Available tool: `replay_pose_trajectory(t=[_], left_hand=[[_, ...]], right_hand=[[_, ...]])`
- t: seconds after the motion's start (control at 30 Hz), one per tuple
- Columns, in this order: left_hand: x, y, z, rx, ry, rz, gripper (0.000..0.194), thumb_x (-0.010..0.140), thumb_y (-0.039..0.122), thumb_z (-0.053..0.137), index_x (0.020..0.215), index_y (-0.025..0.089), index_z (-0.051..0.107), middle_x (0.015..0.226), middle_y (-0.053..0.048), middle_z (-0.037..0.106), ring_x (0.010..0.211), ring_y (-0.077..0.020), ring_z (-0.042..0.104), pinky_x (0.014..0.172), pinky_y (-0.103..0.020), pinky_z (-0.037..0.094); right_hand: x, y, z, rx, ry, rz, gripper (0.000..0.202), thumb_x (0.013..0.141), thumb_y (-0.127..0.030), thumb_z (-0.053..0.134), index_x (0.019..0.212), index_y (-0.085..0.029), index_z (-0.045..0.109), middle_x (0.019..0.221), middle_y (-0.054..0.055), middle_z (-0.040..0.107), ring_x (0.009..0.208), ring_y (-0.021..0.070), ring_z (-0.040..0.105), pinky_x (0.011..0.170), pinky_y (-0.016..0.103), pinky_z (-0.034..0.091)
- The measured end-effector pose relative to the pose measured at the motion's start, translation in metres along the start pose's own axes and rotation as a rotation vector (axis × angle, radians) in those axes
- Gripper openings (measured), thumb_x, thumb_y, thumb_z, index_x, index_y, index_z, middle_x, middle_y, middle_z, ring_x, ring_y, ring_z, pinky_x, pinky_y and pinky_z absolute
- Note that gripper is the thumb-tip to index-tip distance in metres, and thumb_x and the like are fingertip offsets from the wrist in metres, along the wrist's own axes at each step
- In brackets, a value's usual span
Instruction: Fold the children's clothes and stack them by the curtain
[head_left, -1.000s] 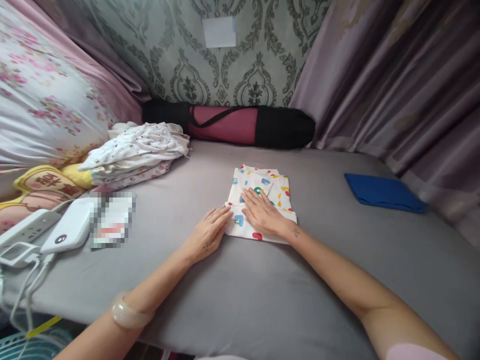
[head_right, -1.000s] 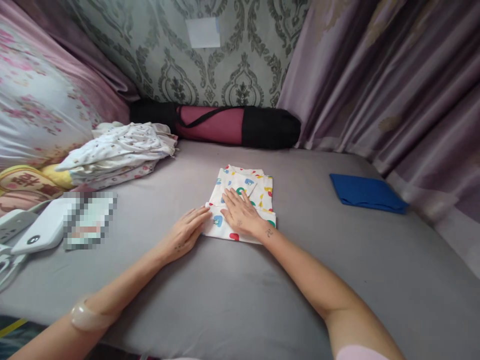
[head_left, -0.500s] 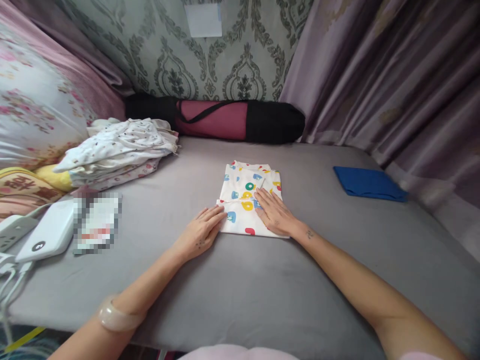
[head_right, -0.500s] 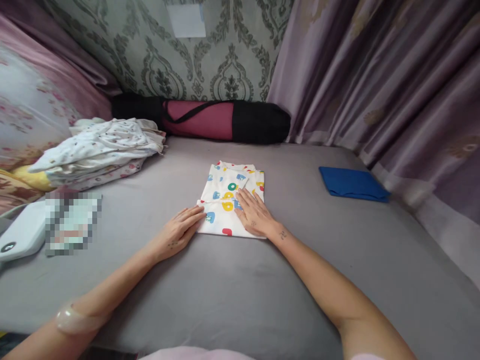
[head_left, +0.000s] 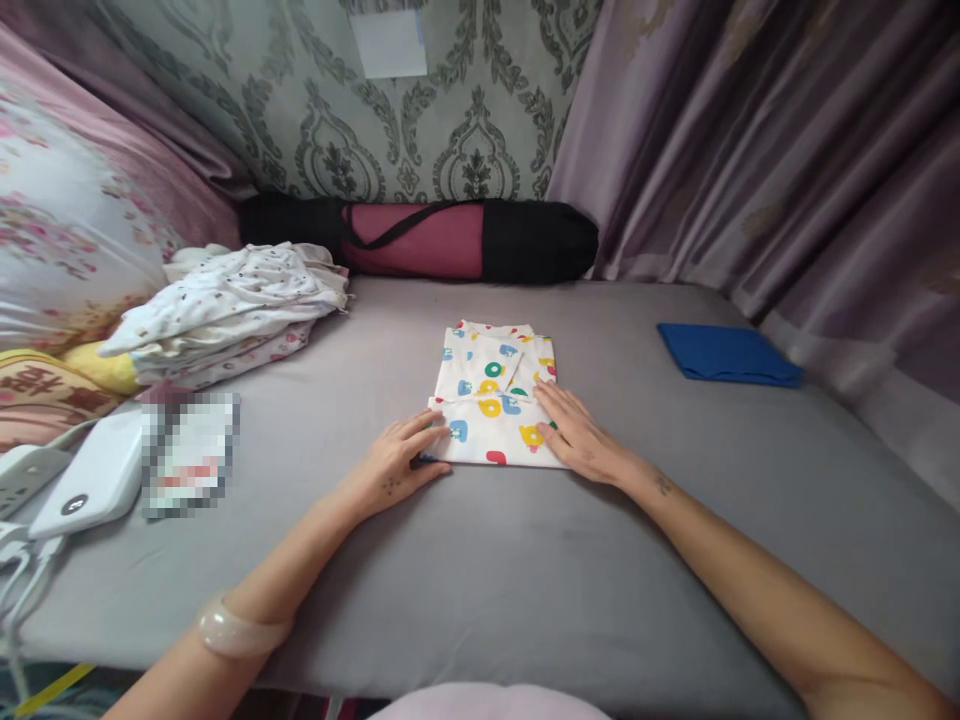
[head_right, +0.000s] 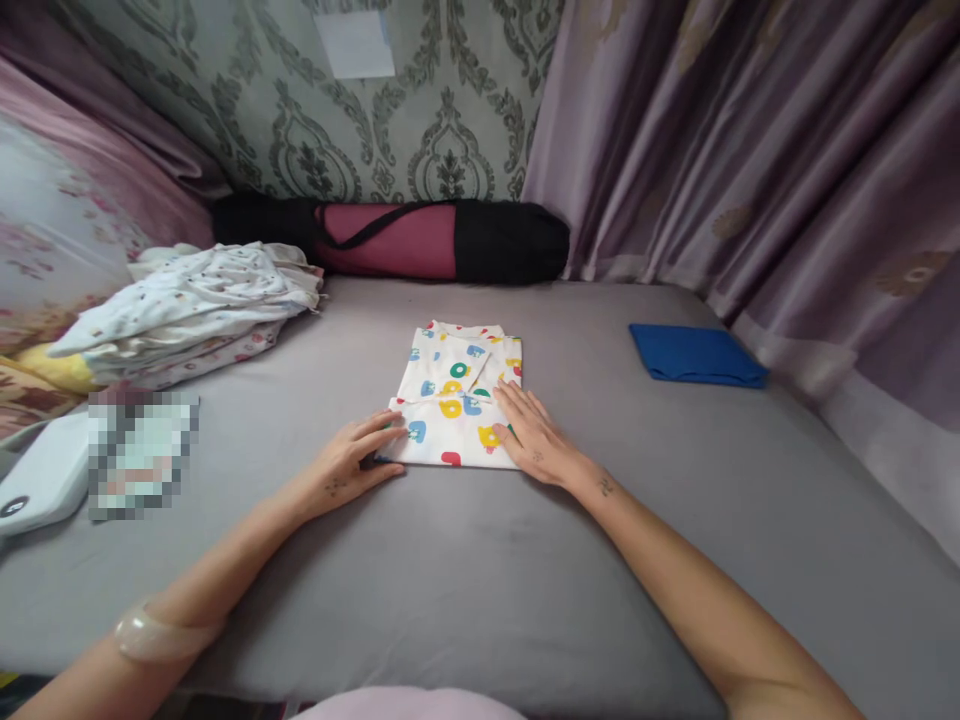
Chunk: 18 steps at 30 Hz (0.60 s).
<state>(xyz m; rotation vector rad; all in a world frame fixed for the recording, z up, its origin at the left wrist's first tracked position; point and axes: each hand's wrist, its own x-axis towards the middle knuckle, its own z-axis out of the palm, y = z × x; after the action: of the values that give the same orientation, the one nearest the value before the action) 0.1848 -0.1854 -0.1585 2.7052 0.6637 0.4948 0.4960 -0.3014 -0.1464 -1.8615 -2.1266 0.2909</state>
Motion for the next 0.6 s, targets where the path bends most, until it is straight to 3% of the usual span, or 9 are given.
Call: replay_pose_trajectory(t=[0.13,0.23,0.33,0.5,0.6], left_hand=[[0.002,0.003,-0.007,0.027,-0.033,0.081,0.033,0.094,0.041,0.050,0.120,0.026,0.062,0.135,-0.008,0.057,0.125,-0.0251,0.053,0.102,-0.043,0.047],[0.006,0.008,-0.012,0.016,-0.077,0.164,0.029,0.097,0.035,0.044,0.118,0.026,0.063,0.128,-0.007,0.062,0.119,-0.0221,0.057,0.102,-0.039,0.048],[0.012,0.013,-0.015,0.048,-0.092,0.221,0.029,0.099,0.030,0.039,0.114,0.024,0.063,0.123,-0.007,0.065,0.116,-0.0219,0.059,0.100,-0.040,0.048],[0.024,0.016,-0.017,0.043,-0.004,0.142,0.029,0.100,0.028,0.035,0.108,0.020,0.061,0.098,-0.008,0.072,0.094,-0.0192,0.068,0.094,-0.038,0.051],[0.028,0.014,-0.018,0.024,0.039,0.070,0.029,0.100,0.031,0.033,0.107,0.021,0.060,0.095,-0.007,0.071,0.090,-0.0187,0.068,0.092,-0.036,0.052]], right_hand=[[-0.024,-0.010,-0.012,0.050,0.097,-0.055,0.051,0.095,-0.036,0.044,0.145,-0.023,0.041,0.150,0.010,0.041,0.140,0.0253,0.033,0.114,0.047,0.032],[-0.039,-0.017,-0.013,0.049,0.046,-0.086,0.046,0.093,-0.035,0.050,0.138,-0.024,0.051,0.146,0.010,0.046,0.136,0.0262,0.039,0.112,0.047,0.036],[-0.044,-0.021,-0.010,0.025,0.010,-0.075,0.048,0.092,-0.035,0.052,0.138,-0.023,0.050,0.145,0.011,0.046,0.136,0.0258,0.040,0.111,0.048,0.036],[-0.037,-0.018,-0.006,-0.036,0.057,-0.068,0.053,0.089,-0.033,0.054,0.141,-0.023,0.047,0.143,0.011,0.050,0.133,0.0265,0.044,0.109,0.049,0.037],[-0.034,-0.012,-0.003,-0.101,0.113,-0.096,0.054,0.087,-0.018,0.049,0.141,-0.023,0.047,0.142,0.011,0.051,0.132,0.0254,0.046,0.110,0.049,0.037]])
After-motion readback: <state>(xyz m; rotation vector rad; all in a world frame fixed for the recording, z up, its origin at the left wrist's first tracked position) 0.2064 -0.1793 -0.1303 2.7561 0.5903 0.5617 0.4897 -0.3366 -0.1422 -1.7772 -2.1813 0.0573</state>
